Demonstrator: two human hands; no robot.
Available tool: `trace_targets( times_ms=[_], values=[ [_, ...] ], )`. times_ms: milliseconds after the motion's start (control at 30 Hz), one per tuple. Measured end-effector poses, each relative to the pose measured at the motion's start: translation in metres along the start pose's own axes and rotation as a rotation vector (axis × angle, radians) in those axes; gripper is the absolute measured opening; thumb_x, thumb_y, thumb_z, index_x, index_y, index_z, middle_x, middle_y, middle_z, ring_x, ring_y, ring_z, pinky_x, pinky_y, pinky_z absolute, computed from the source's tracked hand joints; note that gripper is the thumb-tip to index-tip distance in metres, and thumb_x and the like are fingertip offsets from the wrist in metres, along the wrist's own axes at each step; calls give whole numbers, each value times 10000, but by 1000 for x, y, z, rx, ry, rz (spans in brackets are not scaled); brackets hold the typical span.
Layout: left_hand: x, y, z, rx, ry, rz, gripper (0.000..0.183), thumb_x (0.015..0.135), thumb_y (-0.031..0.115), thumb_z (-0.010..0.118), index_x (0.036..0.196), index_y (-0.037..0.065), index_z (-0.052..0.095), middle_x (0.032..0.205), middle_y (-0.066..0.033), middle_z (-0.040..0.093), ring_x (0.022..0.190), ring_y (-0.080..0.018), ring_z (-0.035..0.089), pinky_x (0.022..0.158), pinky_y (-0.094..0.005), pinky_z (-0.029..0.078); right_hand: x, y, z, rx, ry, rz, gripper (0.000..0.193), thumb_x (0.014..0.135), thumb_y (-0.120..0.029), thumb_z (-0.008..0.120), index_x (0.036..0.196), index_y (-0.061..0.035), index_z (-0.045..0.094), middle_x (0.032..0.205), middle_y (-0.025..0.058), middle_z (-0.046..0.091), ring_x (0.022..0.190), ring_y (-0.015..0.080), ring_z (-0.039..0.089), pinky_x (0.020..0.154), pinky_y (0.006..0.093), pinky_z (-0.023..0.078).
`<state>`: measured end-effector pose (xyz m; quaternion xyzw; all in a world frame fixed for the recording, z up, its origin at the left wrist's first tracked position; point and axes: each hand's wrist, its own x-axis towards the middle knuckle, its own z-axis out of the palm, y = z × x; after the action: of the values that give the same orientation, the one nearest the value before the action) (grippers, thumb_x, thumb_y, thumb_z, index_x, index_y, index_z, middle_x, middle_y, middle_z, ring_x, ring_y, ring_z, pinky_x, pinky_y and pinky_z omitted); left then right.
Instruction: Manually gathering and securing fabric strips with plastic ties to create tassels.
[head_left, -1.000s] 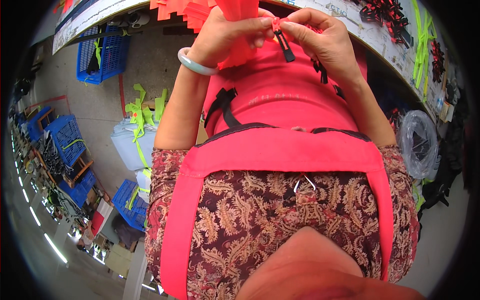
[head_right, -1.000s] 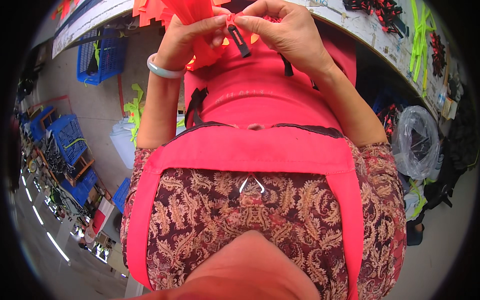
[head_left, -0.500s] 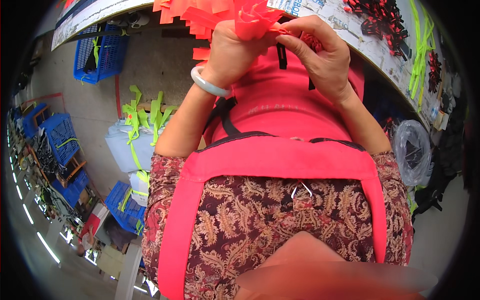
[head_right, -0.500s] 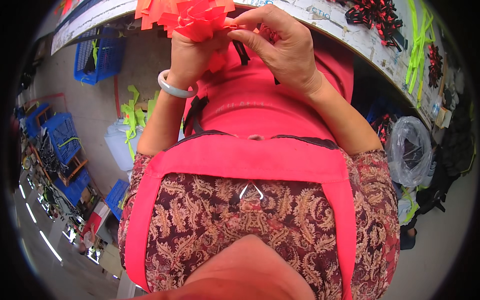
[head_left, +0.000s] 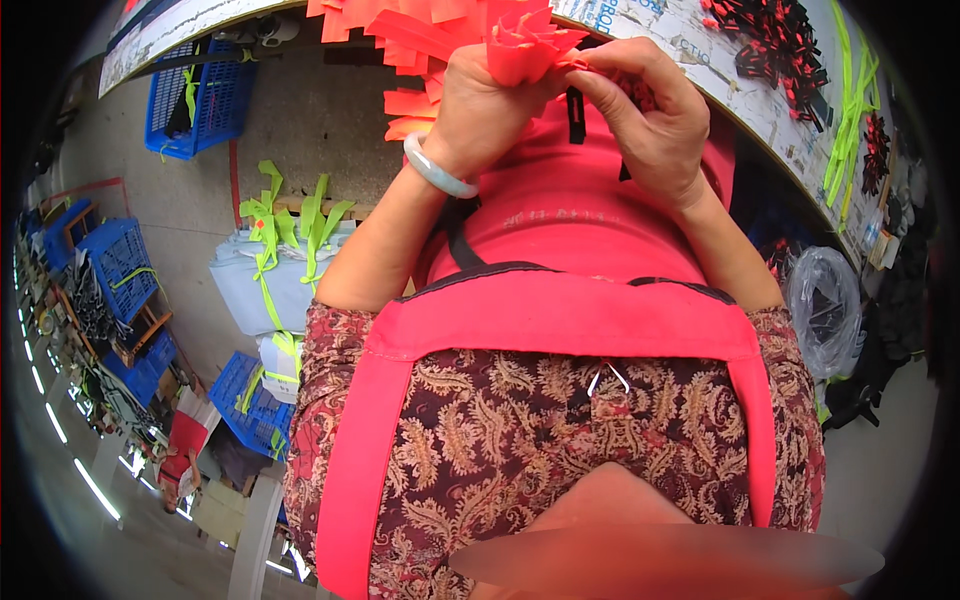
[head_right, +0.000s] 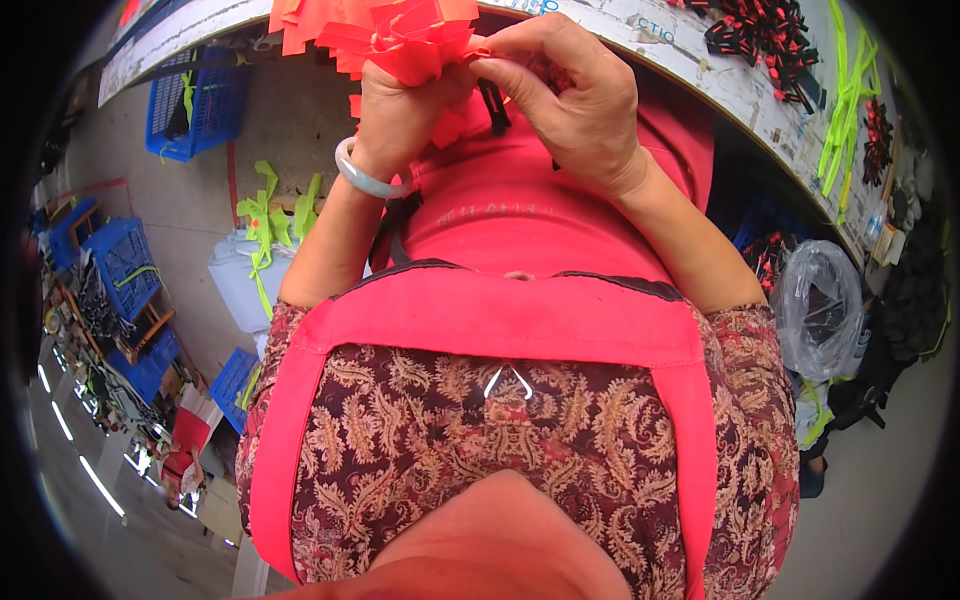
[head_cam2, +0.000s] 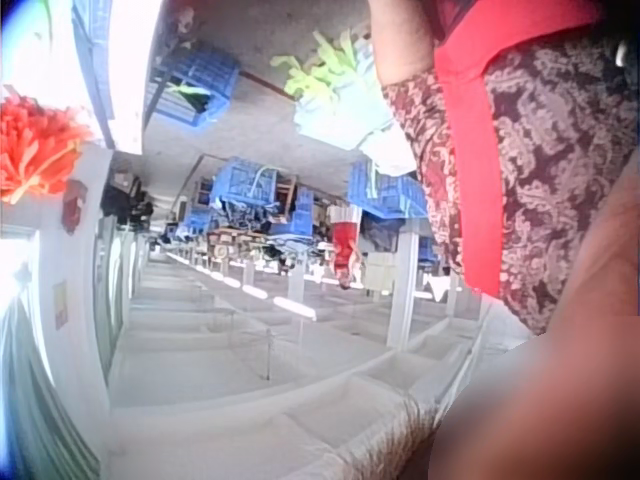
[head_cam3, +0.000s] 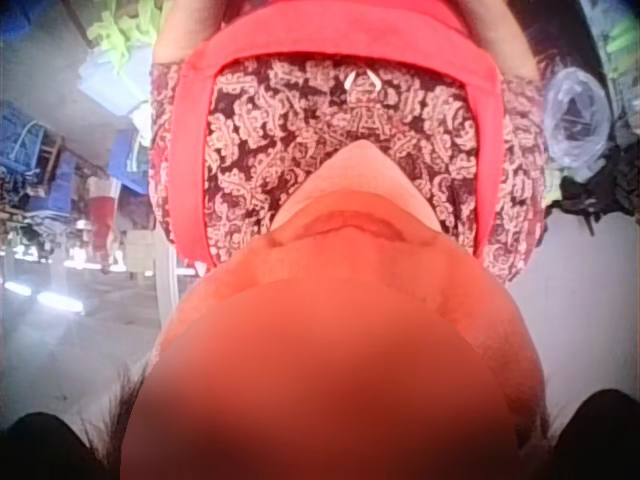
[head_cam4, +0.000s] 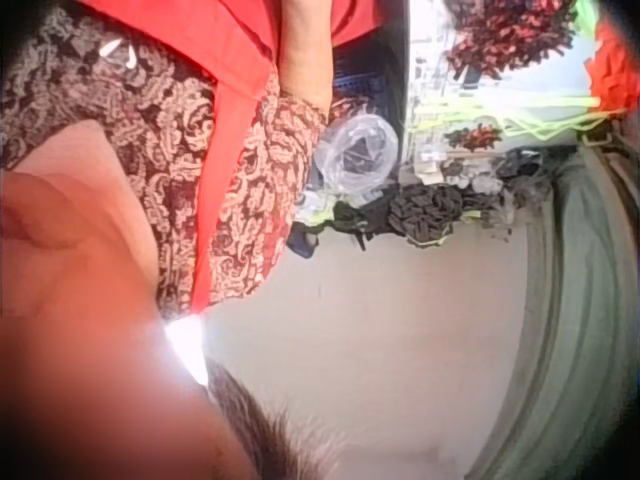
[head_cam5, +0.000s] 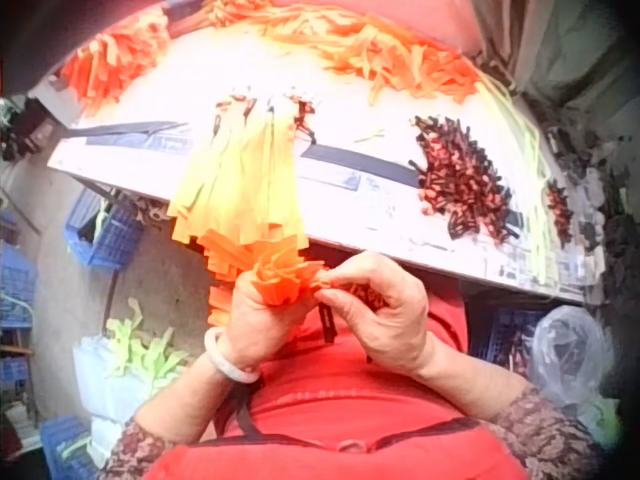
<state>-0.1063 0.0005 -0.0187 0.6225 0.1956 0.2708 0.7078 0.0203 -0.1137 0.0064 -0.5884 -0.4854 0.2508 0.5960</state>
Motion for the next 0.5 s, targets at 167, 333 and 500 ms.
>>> trace_targets(
  times_ms=[167, 333, 500],
  values=[
    [4, 2, -6, 34, -63, -60, 128, 835, 54, 706, 957, 16, 705, 718, -9, 648, 649, -66, 573, 569, -232, 466, -2, 3, -1, 3, 11, 23, 171, 870, 38, 644, 1038, 37, 615, 945, 44, 606, 798, 58, 566, 710, 169, 447],
    [4, -1, -11, 61, -108, -100, 106, 837, 51, 701, 938, 17, 704, 713, -9, 643, 639, -70, 573, 555, -235, 462, 0, 3, 1, -7, -25, 31, 162, 879, 29, 637, 1039, 39, 613, 940, 42, 618, 807, 57, 577, 715, 167, 452],
    [5, -1, -11, 82, -96, -85, 78, 834, 42, 693, 908, 18, 701, 709, -16, 641, 629, -71, 566, 545, -241, 460, -2, 7, -1, 1, -33, 48, 162, 883, 31, 631, 1043, 37, 612, 923, 33, 615, 802, 53, 575, 709, 164, 449]
  ],
)
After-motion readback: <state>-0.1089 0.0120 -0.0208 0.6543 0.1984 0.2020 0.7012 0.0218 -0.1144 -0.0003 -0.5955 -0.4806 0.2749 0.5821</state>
